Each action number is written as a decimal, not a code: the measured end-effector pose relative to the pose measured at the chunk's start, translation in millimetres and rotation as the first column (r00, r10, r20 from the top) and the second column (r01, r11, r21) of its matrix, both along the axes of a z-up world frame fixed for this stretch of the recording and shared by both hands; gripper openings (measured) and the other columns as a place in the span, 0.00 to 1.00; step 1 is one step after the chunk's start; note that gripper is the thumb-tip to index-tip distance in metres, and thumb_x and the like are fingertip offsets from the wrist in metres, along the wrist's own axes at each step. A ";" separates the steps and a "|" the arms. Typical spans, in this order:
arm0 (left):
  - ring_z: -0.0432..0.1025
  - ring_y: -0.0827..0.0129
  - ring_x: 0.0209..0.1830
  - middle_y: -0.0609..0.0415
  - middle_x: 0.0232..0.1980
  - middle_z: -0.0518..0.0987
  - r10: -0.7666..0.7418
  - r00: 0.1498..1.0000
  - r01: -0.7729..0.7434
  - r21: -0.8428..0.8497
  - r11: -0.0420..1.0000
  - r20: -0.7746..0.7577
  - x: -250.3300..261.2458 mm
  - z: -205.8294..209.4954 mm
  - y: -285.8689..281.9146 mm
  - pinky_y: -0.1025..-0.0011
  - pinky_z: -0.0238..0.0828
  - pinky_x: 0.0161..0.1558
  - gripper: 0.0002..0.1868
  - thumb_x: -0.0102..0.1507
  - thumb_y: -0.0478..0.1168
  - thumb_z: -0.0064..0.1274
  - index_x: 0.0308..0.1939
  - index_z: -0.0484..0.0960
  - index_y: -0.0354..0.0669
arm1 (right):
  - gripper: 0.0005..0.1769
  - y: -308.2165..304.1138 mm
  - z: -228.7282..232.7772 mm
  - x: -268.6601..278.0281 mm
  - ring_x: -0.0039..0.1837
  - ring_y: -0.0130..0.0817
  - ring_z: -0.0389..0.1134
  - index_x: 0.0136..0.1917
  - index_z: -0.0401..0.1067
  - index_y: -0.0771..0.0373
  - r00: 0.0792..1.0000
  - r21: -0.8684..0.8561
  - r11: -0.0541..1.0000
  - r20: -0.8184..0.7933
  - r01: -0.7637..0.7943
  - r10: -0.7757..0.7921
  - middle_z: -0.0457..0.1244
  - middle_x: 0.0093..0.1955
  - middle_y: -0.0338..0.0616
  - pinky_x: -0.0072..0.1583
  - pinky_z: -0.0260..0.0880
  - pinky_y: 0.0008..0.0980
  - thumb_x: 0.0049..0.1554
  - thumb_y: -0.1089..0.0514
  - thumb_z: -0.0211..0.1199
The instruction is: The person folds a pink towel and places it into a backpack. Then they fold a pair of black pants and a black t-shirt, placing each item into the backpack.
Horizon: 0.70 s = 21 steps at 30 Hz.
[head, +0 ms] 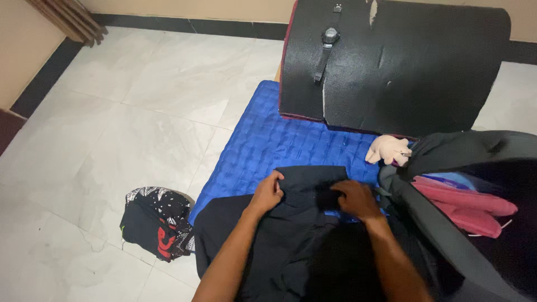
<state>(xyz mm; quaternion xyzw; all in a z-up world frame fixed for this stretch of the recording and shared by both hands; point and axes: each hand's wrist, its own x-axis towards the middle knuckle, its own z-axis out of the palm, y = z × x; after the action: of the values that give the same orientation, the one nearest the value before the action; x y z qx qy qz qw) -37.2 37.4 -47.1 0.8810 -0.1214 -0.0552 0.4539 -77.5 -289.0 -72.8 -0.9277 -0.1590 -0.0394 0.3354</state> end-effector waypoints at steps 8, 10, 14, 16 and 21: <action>0.70 0.72 0.29 0.56 0.28 0.76 0.198 0.972 -0.206 -0.055 0.977 -0.126 18.6 -76.0 9.6 0.72 0.69 0.35 0.05 0.53 0.30 0.58 0.31 0.78 0.38 | 0.21 23.9 30.5 -4.5 0.62 0.47 0.66 0.55 0.78 0.51 1.000 -0.156 0.988 -0.025 -0.014 0.011 0.67 0.59 0.42 0.62 0.64 0.50 0.46 0.54 0.66; 0.68 0.73 0.30 0.56 0.29 0.75 0.170 0.974 -0.189 -0.128 0.974 -0.148 20.8 -91.5 10.4 0.72 0.67 0.35 0.03 0.55 0.30 0.54 0.32 0.79 0.38 | 0.17 21.3 25.2 -2.3 0.64 0.44 0.66 0.54 0.78 0.50 0.997 -0.104 0.994 -0.079 -0.009 0.000 0.67 0.59 0.40 0.64 0.66 0.47 0.49 0.52 0.65; 0.71 0.63 0.31 0.48 0.31 0.76 0.117 0.985 -0.128 -0.086 0.988 -0.128 17.8 -91.5 7.4 0.67 0.67 0.35 0.04 0.54 0.34 0.56 0.33 0.82 0.39 | 0.17 17.3 14.2 -2.0 0.64 0.45 0.66 0.51 0.80 0.50 0.997 -0.153 0.988 -0.076 0.009 -0.021 0.67 0.59 0.39 0.62 0.64 0.51 0.47 0.53 0.66; 0.73 0.53 0.33 0.42 0.32 0.76 0.048 0.999 -0.046 0.130 0.990 -0.011 13.6 -78.3 4.9 0.61 0.68 0.37 0.06 0.57 0.36 0.53 0.32 0.82 0.37 | 0.16 16.4 12.4 -3.2 0.64 0.45 0.66 0.50 0.80 0.51 0.999 -0.151 0.988 -0.040 0.002 -0.008 0.67 0.60 0.40 0.61 0.65 0.50 0.46 0.53 0.66; 0.74 0.43 0.43 0.37 0.38 0.76 0.135 0.975 -0.079 0.289 0.954 -0.178 4.6 -42.3 -5.9 0.52 0.69 0.45 0.24 0.59 0.54 0.63 0.28 0.80 0.34 | 0.15 21.4 12.8 -3.1 0.63 0.46 0.65 0.45 0.83 0.52 0.991 -0.129 0.990 -0.117 0.050 -0.065 0.68 0.58 0.41 0.61 0.63 0.53 0.50 0.43 0.69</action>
<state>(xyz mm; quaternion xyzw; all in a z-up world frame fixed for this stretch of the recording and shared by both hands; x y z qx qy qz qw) -32.7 31.5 -89.4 0.9318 -0.0191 -0.1335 0.3368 -80.6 -267.6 -60.0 -0.9519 -0.1139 0.0173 0.2839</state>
